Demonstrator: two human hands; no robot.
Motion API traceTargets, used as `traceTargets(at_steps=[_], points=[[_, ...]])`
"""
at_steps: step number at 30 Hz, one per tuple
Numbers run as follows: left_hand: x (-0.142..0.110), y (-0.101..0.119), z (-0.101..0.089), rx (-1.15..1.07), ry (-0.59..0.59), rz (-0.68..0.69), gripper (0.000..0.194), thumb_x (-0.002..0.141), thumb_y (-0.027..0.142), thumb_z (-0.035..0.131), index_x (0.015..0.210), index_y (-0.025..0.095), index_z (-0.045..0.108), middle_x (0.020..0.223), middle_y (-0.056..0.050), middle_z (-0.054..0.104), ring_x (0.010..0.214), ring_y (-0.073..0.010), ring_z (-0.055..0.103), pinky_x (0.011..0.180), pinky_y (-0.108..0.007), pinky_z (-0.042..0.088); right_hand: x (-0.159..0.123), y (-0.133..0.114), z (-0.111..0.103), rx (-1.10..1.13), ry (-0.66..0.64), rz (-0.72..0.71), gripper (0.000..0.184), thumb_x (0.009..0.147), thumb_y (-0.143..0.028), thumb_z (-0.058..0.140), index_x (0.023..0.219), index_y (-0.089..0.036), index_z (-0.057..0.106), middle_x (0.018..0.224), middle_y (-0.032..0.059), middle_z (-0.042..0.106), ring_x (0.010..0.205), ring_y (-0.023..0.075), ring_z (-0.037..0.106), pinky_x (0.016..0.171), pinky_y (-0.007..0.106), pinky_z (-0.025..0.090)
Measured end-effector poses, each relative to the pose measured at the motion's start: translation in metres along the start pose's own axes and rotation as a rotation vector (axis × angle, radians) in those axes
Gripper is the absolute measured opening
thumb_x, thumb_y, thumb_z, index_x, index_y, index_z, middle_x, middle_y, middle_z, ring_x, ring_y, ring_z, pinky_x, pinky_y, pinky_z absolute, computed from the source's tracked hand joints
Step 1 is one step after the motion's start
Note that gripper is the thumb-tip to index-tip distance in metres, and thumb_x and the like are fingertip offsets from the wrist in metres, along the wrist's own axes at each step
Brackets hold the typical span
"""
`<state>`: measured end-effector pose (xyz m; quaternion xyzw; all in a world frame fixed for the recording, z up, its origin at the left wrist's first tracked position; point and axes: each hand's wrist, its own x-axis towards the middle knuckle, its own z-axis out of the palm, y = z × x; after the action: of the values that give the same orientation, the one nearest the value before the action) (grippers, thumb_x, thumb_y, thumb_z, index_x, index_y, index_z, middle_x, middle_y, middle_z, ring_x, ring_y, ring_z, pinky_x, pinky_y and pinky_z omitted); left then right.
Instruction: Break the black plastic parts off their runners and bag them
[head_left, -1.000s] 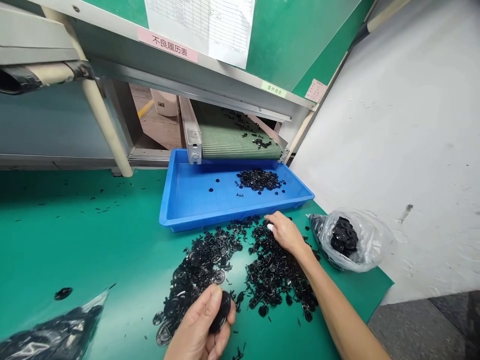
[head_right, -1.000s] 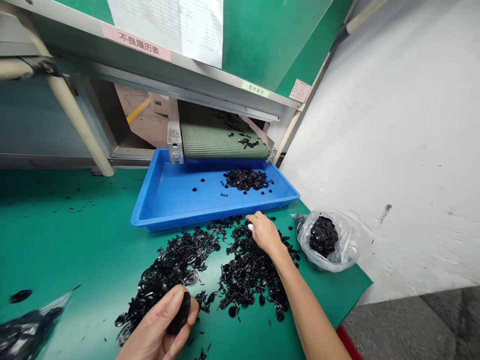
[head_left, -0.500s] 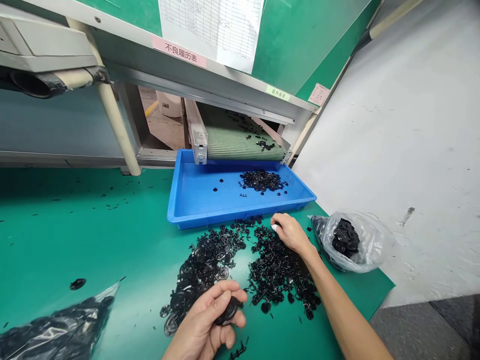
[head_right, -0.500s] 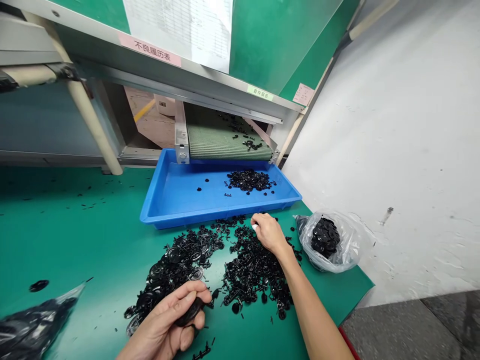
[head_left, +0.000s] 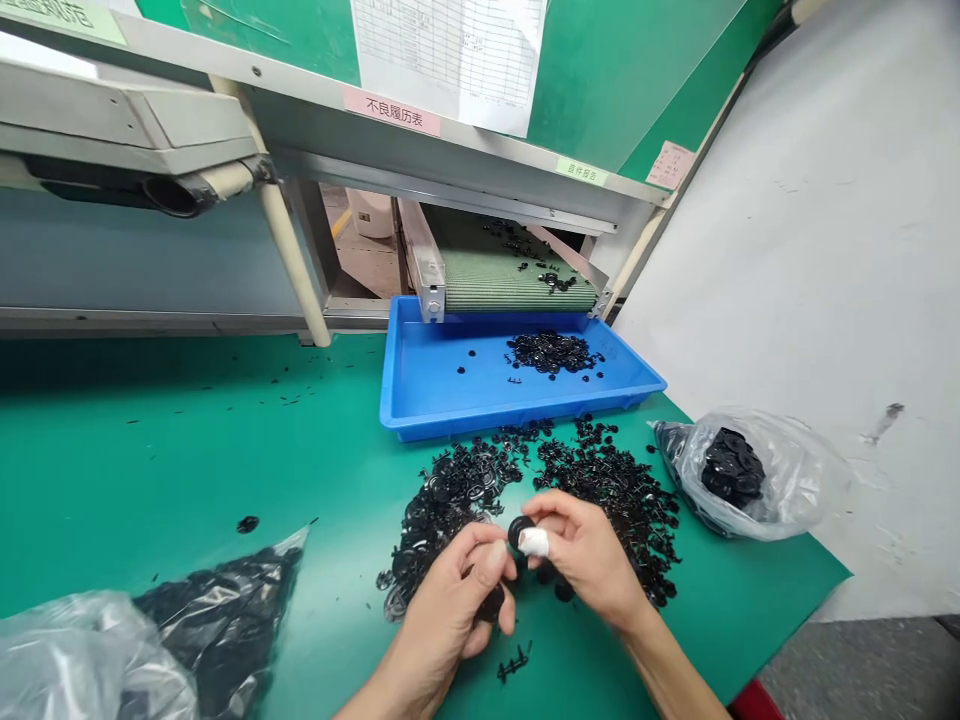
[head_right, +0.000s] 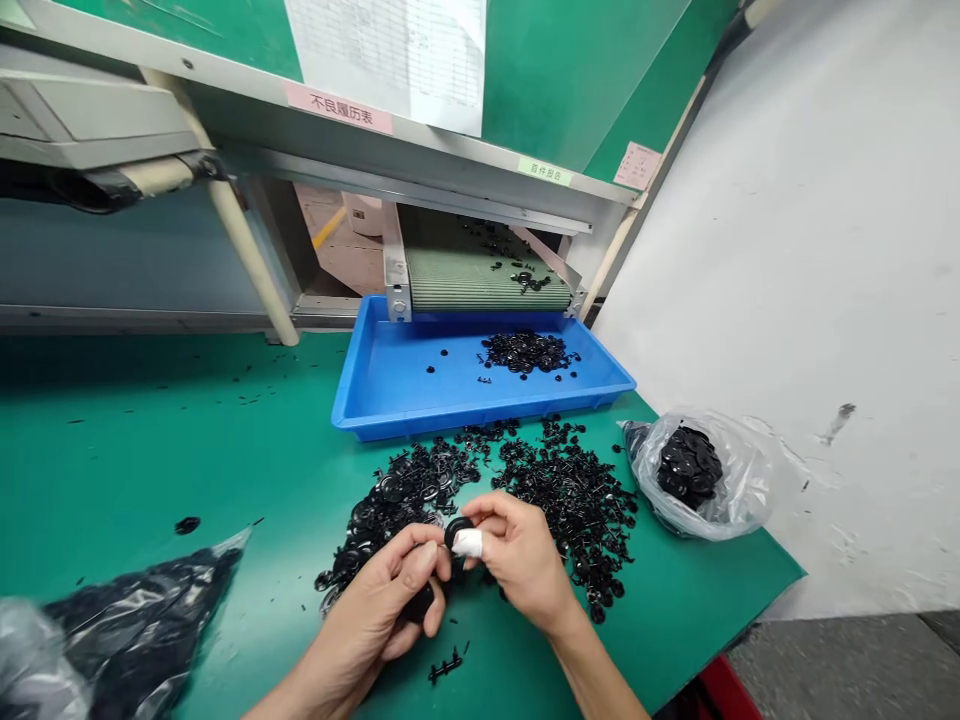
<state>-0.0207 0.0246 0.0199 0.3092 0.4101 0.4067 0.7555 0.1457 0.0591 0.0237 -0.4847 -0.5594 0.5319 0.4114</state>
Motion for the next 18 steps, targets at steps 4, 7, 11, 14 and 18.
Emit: traceTargets(at_steps=[4, 7, 11, 14, 18], points=[[0.000, -0.003, -0.003, 0.103, -0.033, -0.010, 0.035, 0.090, 0.052, 0.049, 0.077, 0.019, 0.047, 0.048, 0.005, 0.055, 0.037, -0.0032, 0.016, 0.038, -0.020, 0.007, -0.017, 0.002, 0.013, -0.162, 0.009, -0.139, 0.016, 0.076, -0.011, 0.061, 0.084, -0.019, 0.071, 0.079, 0.0001, 0.061, 0.067, 0.0111, 0.058, 0.060, 0.021, 0.047], [0.000, -0.005, -0.003, 0.221, -0.032, 0.027, 0.037, 0.089, 0.055, 0.047, 0.076, 0.020, 0.045, 0.047, 0.005, 0.057, 0.037, -0.0045, 0.015, 0.038, -0.021, 0.008, -0.024, 0.000, 0.010, -0.203, -0.066, -0.085, 0.023, 0.077, -0.008, 0.055, 0.092, -0.019, 0.070, 0.080, 0.0007, 0.065, 0.070, 0.0127, 0.060, 0.063, 0.022, 0.047], [-0.002, -0.010, -0.003, 0.404, -0.044, 0.103, 0.037, 0.091, 0.056, 0.041, 0.077, 0.022, 0.045, 0.044, 0.006, 0.057, 0.037, -0.0069, 0.025, 0.041, -0.019, 0.020, -0.030, -0.007, 0.006, -0.346, -0.113, -0.083, 0.021, 0.077, -0.005, 0.051, 0.086, -0.019, 0.064, 0.073, -0.0019, 0.063, 0.067, 0.0112, 0.057, 0.063, 0.021, 0.045], [-0.002, -0.010, -0.003, 0.482, -0.054, 0.148, 0.037, 0.093, 0.054, 0.038, 0.077, 0.022, 0.046, 0.043, 0.007, 0.056, 0.040, -0.0101, 0.039, 0.049, -0.021, 0.031, -0.031, -0.012, 0.006, -0.416, -0.153, -0.082, 0.019, 0.074, -0.003, 0.051, 0.081, -0.019, 0.057, 0.067, -0.0045, 0.057, 0.061, 0.0096, 0.052, 0.058, 0.019, 0.041], [-0.004, -0.002, -0.005, 0.630, -0.067, 0.192, 0.035, 0.094, 0.050, 0.041, 0.073, 0.023, 0.050, 0.040, 0.007, 0.053, 0.043, -0.0129, 0.048, 0.056, -0.023, 0.038, -0.032, -0.013, 0.005, -0.467, -0.202, -0.097, 0.022, 0.071, -0.002, 0.050, 0.082, -0.021, 0.054, 0.067, -0.0055, 0.055, 0.057, 0.0092, 0.049, 0.055, 0.019, 0.039]])
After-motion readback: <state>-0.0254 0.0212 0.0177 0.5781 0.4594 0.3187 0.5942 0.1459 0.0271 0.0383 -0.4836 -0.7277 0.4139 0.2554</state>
